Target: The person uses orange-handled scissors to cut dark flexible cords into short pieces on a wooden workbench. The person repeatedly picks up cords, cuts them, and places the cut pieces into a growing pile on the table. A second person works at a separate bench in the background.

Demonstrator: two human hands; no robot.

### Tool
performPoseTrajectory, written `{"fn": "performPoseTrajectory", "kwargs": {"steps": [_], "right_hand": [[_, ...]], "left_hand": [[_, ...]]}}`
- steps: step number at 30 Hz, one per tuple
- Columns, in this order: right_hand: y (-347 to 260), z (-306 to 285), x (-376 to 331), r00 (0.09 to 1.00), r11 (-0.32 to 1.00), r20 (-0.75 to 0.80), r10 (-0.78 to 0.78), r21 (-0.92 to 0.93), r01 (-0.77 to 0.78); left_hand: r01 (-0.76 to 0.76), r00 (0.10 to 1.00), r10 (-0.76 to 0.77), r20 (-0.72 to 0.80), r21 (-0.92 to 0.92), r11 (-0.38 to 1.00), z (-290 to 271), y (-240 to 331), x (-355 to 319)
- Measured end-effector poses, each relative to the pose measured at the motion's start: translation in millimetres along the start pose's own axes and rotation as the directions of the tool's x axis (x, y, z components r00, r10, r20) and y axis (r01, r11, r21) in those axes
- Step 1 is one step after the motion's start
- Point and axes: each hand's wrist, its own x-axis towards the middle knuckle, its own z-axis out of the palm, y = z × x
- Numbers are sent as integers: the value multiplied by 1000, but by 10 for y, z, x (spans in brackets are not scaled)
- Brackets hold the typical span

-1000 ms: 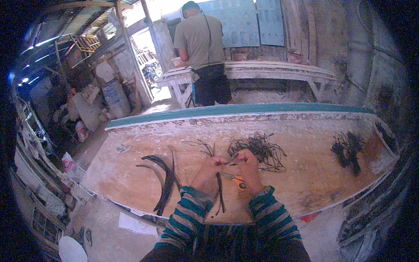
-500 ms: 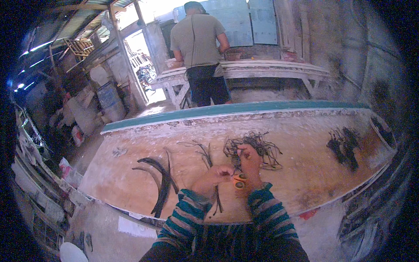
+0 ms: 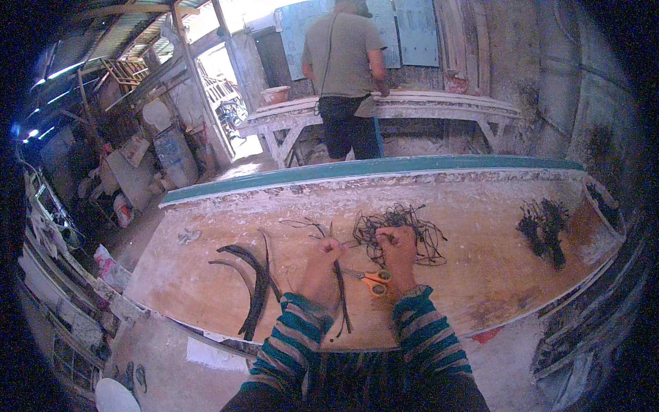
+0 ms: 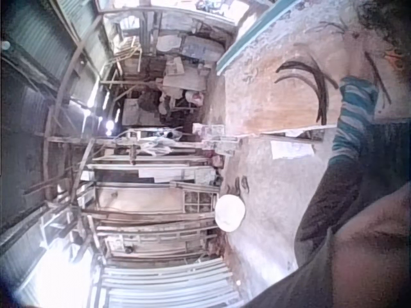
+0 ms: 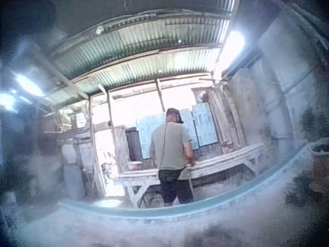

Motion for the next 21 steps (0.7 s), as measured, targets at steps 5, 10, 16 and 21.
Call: {"fn": "performPoseTrajectory", "kwargs": {"steps": [5, 10, 16, 21], "right_hand": [[1, 87, -138, 947, 972, 222, -234, 22, 235], [-234, 198, -333, 748, 966, 645, -157, 257, -19], [-359, 168, -406, 657, 940, 740, -145, 309, -141], [-358, 130, -352, 668, 951, 710, -224, 308, -8]], "left_hand": [[-125, 944, 168, -283, 164, 978, -175, -29, 155], [-155, 884, 233, -404, 216, 964, -282, -121, 209], [-132, 899, 223, -377, 253, 958, -298, -139, 202], [-83, 944, 146, -296, 215, 973, -233, -129, 166]]}}
